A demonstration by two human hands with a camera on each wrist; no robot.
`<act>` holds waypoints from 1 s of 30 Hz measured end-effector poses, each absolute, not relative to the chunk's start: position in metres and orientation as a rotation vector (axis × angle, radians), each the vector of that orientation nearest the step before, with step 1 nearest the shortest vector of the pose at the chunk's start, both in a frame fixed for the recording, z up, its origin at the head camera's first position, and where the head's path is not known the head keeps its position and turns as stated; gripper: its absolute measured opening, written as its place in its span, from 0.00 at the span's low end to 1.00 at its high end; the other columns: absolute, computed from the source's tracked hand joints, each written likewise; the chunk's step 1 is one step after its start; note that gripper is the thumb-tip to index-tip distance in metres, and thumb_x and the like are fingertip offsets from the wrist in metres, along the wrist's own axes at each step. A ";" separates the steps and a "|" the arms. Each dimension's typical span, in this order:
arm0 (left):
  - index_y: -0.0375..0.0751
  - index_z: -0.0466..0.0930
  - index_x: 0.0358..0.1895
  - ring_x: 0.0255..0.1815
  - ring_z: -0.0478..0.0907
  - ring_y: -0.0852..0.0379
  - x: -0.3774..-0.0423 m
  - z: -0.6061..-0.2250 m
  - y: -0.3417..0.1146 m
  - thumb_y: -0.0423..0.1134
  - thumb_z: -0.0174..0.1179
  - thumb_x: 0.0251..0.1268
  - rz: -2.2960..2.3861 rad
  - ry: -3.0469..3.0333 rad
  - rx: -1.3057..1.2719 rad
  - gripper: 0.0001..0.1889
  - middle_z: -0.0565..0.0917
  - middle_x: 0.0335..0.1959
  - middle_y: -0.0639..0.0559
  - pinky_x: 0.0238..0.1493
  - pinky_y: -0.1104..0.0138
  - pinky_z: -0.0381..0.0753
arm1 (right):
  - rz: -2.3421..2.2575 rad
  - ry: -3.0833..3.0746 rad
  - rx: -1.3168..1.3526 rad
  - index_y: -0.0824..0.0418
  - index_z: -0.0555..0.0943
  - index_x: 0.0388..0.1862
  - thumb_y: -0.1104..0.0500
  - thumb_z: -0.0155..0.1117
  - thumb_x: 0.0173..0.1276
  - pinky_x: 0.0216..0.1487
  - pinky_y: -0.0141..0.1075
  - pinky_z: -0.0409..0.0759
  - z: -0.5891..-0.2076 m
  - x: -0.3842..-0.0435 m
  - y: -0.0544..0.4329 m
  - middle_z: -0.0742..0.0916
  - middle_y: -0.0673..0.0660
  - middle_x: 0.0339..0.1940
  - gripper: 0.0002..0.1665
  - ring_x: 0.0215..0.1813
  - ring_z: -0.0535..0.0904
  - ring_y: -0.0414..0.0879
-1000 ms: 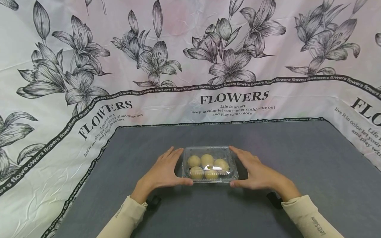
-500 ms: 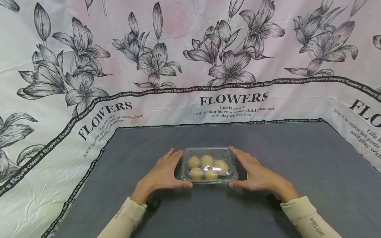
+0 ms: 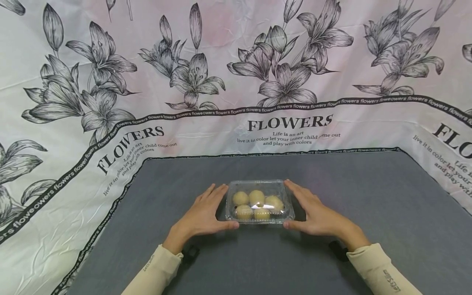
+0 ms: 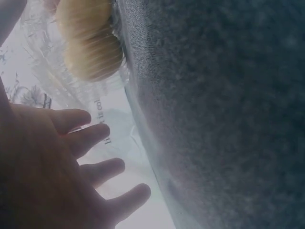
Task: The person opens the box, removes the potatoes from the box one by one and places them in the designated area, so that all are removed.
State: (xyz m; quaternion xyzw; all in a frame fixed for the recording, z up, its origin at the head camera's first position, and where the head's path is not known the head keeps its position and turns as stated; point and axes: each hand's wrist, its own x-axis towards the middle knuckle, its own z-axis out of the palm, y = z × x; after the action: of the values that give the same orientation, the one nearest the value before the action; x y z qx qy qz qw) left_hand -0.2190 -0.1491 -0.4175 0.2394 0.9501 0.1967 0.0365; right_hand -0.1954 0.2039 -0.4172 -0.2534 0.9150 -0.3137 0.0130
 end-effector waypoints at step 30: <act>0.48 0.49 0.84 0.86 0.44 0.41 -0.216 -0.419 -0.143 0.77 0.60 0.56 0.585 2.947 0.704 0.58 0.56 0.84 0.51 0.77 0.37 0.55 | -1.037 2.807 -0.795 0.47 0.42 0.86 0.38 0.71 0.66 0.72 0.74 0.55 -0.422 -0.197 0.200 0.55 0.60 0.86 0.63 0.82 0.51 0.69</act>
State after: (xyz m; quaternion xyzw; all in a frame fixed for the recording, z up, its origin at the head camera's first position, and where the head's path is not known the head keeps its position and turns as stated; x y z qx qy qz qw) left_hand -0.2157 -0.1429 -0.4190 0.2282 0.9546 0.1896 0.0277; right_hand -0.1972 0.2000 -0.4222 -0.2567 0.9064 -0.3347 0.0227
